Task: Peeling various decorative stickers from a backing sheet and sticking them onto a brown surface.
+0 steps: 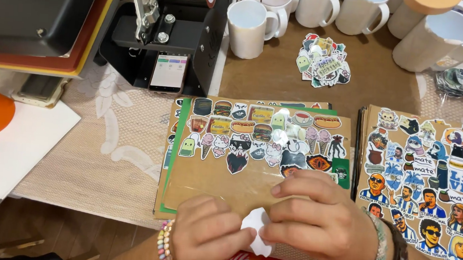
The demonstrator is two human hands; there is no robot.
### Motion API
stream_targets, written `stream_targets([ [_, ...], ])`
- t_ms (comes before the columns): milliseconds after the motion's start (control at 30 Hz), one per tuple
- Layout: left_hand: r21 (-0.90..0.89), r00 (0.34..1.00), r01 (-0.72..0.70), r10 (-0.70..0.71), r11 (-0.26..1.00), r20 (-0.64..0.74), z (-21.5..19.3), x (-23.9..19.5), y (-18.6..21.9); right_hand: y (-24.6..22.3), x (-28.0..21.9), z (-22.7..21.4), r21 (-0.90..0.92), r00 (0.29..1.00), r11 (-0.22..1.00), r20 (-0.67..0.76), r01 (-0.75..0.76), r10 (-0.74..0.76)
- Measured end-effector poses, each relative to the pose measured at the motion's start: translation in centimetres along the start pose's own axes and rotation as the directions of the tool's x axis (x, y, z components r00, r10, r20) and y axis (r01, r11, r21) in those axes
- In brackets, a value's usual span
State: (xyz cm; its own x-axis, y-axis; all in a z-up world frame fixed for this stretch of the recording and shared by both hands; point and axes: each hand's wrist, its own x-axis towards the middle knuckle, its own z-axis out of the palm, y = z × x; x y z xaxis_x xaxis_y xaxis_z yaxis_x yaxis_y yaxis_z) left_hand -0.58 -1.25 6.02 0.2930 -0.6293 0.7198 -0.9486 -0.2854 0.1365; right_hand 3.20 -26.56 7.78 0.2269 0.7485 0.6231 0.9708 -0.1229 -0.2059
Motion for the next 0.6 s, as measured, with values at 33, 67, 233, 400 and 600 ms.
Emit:
stream_targets([
  [33,-0.036,0.997,0.052,-0.053,0.998,-0.054,0.6,-0.3,0.0,-0.1,-0.1,0.3,-0.014,1.0,1.0,-0.006,-0.012,0.012],
  [67,-0.076,0.988,0.101,-0.109,0.992,-0.106,1.1,-0.6,0.0,-0.2,-0.3,0.6,-0.028,1.0,0.999,-0.012,-0.023,0.023],
  [233,0.06,0.995,-0.05,0.055,0.997,-0.082,1.3,0.7,0.3,-0.7,-0.3,1.1,-0.088,0.996,0.994,0.051,-0.066,0.07],
  [400,0.247,0.996,-0.039,0.057,0.968,-0.069,1.3,-0.1,0.8,-2.0,-0.3,1.6,0.089,0.95,0.946,0.033,-0.313,0.311],
  [600,0.393,0.988,-0.13,0.153,0.91,-0.027,2.7,-1.3,0.6,-3.1,-0.6,1.8,0.436,0.757,0.694,-0.042,-0.573,0.652],
])
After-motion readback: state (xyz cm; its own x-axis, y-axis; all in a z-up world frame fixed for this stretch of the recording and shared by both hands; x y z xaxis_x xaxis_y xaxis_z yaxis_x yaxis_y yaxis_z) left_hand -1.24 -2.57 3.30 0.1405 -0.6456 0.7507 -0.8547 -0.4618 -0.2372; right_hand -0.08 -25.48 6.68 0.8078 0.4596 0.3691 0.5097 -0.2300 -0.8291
